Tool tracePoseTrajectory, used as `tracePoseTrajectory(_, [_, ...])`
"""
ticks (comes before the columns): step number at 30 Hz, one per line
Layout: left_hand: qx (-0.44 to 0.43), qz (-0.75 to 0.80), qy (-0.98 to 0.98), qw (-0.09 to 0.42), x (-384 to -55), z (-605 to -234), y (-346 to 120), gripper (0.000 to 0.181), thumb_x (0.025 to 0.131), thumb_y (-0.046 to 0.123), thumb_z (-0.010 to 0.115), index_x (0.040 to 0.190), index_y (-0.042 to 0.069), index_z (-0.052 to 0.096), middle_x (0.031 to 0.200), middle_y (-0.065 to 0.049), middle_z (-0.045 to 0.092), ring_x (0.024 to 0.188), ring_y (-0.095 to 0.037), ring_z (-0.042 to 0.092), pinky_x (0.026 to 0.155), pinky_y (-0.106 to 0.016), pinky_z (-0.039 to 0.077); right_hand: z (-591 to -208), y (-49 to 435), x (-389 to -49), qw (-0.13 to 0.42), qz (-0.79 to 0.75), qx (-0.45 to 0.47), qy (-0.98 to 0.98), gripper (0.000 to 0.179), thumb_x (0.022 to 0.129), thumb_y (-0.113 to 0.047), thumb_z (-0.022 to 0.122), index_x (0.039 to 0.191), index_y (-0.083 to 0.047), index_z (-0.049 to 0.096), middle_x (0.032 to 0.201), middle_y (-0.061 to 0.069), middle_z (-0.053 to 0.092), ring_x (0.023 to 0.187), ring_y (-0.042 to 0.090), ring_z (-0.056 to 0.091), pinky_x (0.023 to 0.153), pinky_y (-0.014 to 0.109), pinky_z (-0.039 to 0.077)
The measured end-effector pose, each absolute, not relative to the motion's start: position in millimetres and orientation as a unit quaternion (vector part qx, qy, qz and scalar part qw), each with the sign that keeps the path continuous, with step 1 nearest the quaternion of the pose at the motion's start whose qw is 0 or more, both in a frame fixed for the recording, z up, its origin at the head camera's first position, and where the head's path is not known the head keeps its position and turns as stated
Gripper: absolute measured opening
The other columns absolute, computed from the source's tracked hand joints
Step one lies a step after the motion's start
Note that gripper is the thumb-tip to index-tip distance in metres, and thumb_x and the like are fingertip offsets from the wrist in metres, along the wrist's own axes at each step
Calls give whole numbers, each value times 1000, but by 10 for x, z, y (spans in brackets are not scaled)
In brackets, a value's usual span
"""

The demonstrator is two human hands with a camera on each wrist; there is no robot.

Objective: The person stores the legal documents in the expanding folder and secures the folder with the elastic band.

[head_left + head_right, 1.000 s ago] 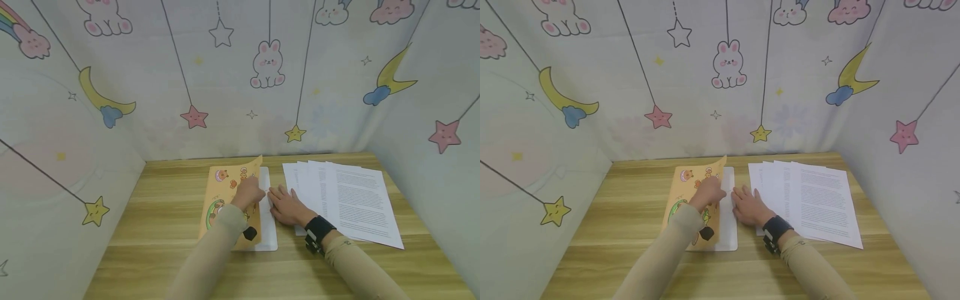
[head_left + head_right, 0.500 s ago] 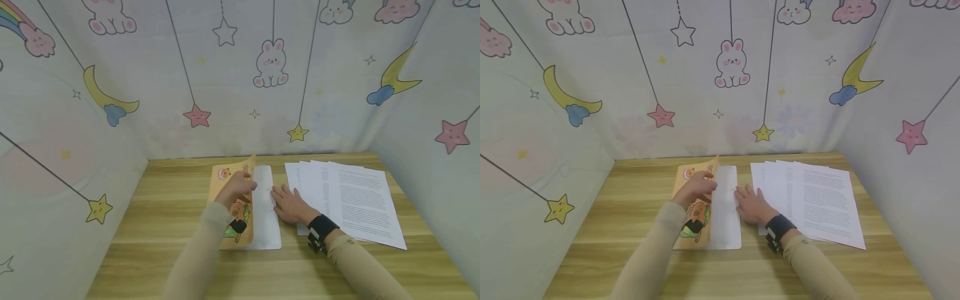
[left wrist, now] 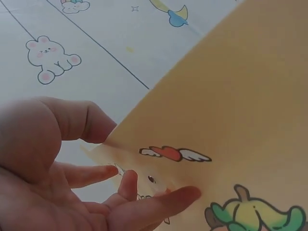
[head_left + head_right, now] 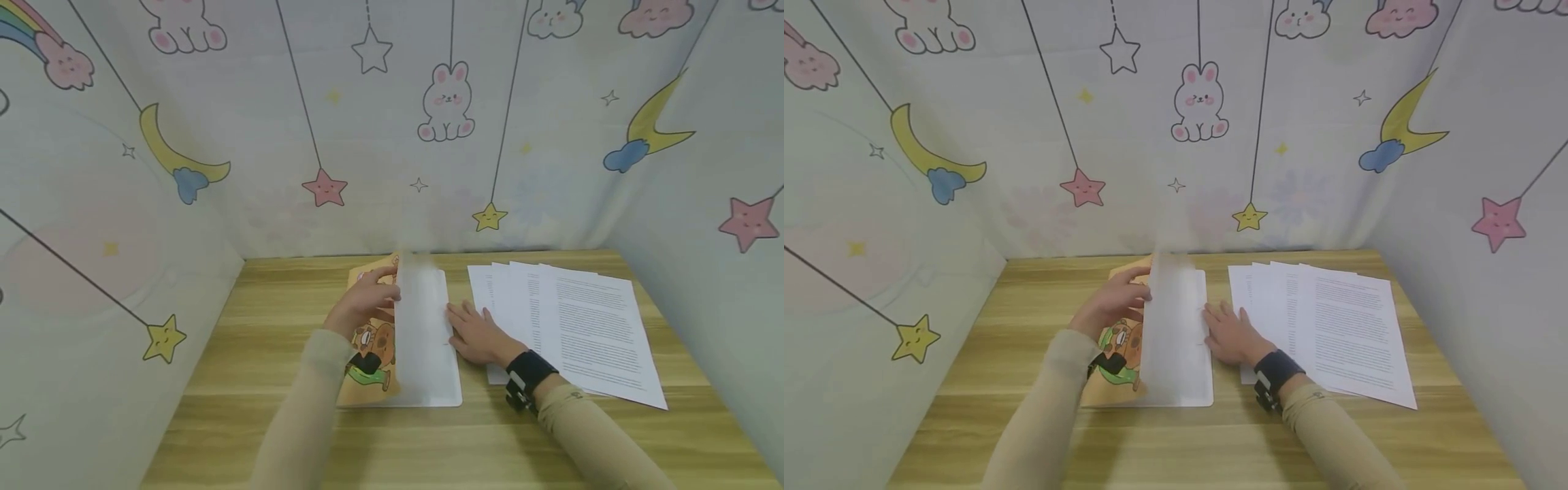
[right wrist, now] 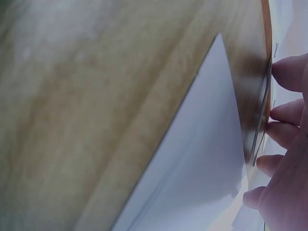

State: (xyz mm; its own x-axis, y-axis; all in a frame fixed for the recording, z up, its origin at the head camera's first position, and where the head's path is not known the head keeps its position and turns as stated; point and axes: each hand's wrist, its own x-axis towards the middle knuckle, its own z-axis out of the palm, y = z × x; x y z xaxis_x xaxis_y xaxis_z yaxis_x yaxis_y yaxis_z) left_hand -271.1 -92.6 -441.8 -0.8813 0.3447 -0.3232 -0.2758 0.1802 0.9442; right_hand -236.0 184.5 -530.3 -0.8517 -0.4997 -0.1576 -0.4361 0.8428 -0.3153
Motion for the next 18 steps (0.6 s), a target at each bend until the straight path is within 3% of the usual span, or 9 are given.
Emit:
tracePoseTrajectory(5, [54, 668, 701, 242, -2737, -4410, -1067, 78, 92, 4, 59, 164, 18, 33, 136, -30, 57, 97, -31, 68, 70, -39, 60, -5292, 1862, -2371, 119, -127, -249, 953, 63, 108, -28, 51, 163, -1, 34, 172, 15, 26, 158, 48, 15, 119, 76, 13])
tracePoseTrajectory(9, [71, 693, 677, 237, -2739, -4397, -1148, 79, 92, 0, 58, 165, 19, 33, 138, -35, 55, 94, -31, 71, 72, -40, 61, -5276, 1878, -2372, 115, -126, -249, 953, 61, 108, -27, 51, 162, -2, 37, 171, 15, 28, 157, 49, 17, 118, 76, 15])
tracePoseTrajectory(18, [68, 726, 643, 234, -2723, -4470, -1277, 80, 93, -4, 55, 165, 23, 33, 126, -21, 60, 84, -23, 71, 73, -40, 60, -5287, 1895, -2382, 104, -131, -247, 954, 63, 107, -32, 51, 161, -3, 38, 171, 16, 29, 157, 50, 19, 118, 76, 16])
